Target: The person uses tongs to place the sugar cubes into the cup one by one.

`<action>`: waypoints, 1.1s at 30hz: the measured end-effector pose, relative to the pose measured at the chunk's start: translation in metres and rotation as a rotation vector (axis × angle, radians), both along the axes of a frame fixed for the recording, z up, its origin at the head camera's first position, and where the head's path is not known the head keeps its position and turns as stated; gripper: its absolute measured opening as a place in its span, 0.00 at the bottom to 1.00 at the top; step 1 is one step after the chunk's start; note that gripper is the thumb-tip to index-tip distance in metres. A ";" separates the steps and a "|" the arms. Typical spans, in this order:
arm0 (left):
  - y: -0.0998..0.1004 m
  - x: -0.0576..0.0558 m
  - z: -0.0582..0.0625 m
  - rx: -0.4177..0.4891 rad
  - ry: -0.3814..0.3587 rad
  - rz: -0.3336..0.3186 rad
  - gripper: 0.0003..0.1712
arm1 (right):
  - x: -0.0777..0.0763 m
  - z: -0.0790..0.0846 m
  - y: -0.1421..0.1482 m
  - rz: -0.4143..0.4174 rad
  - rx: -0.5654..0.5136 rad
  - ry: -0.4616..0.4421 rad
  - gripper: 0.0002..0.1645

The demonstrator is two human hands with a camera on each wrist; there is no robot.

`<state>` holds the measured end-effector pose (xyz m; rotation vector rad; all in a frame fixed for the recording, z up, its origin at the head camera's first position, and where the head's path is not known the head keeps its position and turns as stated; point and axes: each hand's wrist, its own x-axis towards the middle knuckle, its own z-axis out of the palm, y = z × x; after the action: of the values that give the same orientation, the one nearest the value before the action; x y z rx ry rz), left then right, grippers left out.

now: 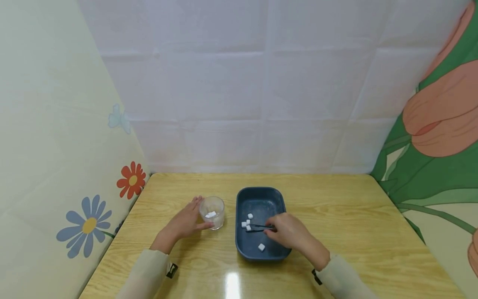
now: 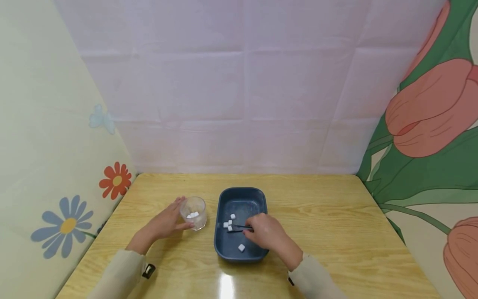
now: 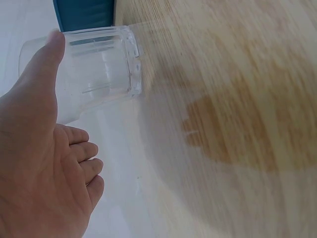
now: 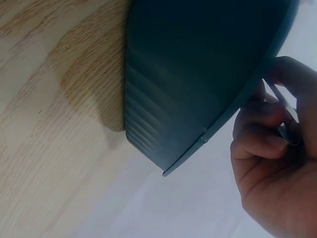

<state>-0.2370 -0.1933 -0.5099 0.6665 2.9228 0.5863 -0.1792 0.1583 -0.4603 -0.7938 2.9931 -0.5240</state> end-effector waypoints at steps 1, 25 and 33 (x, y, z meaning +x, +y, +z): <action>0.000 0.000 0.000 0.000 0.001 0.000 0.61 | 0.000 0.000 0.000 0.001 -0.001 -0.002 0.07; 0.000 0.002 0.004 0.003 -0.014 0.002 0.60 | -0.001 -0.002 0.000 0.028 0.005 0.030 0.05; 0.000 0.002 0.003 0.004 -0.017 0.009 0.60 | 0.000 0.003 -0.001 0.029 0.005 0.020 0.04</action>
<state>-0.2349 -0.1934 -0.5066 0.6463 2.9109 0.5963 -0.1791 0.1576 -0.4570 -0.8452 2.9951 -0.5103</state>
